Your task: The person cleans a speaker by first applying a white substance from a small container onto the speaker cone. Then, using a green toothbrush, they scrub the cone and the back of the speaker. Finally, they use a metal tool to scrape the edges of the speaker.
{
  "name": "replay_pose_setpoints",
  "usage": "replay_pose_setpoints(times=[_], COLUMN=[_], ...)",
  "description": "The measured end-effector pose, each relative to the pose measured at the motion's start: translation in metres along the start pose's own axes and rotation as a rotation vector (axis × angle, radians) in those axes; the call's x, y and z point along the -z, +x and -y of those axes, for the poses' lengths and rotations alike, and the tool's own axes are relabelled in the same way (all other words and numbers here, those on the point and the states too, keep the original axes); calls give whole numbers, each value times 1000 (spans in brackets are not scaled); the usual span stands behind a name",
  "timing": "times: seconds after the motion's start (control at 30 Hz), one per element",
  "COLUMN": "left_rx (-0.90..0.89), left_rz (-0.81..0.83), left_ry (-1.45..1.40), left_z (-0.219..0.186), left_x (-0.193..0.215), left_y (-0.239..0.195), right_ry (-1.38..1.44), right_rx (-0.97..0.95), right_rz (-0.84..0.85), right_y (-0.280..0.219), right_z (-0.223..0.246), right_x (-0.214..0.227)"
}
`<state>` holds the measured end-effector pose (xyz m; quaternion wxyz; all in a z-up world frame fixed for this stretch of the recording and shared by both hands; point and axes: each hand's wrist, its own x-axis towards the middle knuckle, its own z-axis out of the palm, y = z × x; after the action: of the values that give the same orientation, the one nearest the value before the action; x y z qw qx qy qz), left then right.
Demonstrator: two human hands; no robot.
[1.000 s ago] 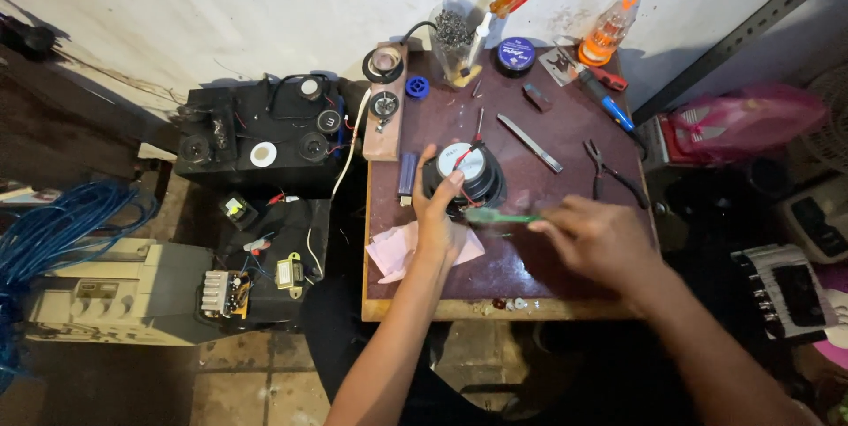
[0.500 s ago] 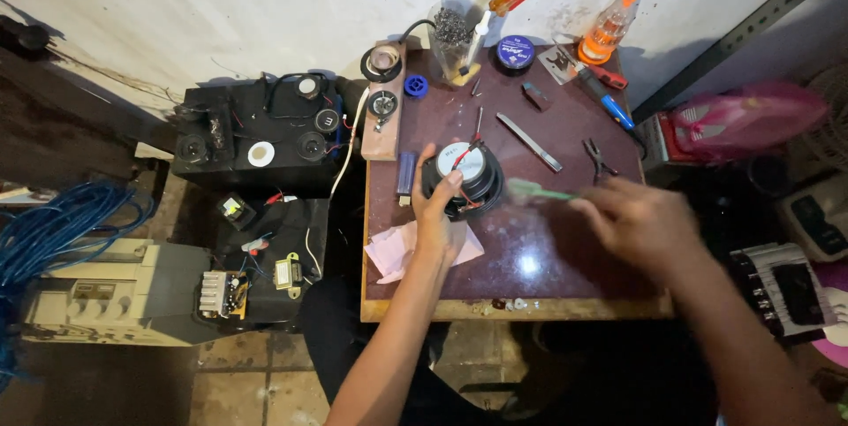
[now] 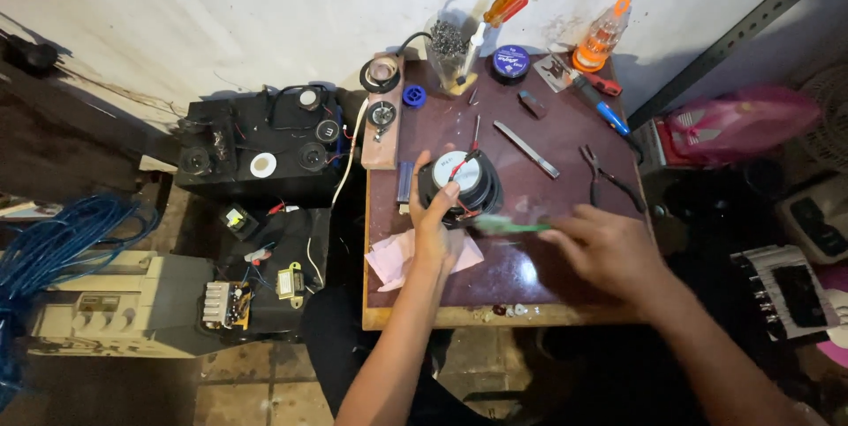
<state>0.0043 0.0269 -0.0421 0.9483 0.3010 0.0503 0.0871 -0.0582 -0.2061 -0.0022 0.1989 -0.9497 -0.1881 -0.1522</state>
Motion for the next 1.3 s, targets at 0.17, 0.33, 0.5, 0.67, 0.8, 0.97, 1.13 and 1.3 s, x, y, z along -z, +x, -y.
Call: replay_pose_setpoints(times=[0.17,0.33,0.5,0.67,0.8,0.97,1.13,1.3], left_rx=[15,36,96,109,144,131,101,59], left_rz=[81,415,535,596,597,600,505,484], left_ry=[16,-253,-312,-297,-293,-268,-92,76], left_z=[-20,-14,-9,-11,-12,-14,-17,-10], left_x=[-27,-16,-7,-12,-13,-16,-24,-25], left_y=[-11,-8,-6,-8,-8,-10,-12,-14], right_ry=[56,-162,-192,-104,-87,-78,-103,-54], right_rx=[-322,-319,-329,-330,-332,-313,-411,-500], right_rz=[-15,-76,-130,-154,-135,-138,65,80], right_y=[-38,-67,-58,-46,-38,-21,-17,14], right_z=[-34,-22,0,12,20,21,4,4], right_x=[11,-19,-45,-43,-39,-37,-61,-55])
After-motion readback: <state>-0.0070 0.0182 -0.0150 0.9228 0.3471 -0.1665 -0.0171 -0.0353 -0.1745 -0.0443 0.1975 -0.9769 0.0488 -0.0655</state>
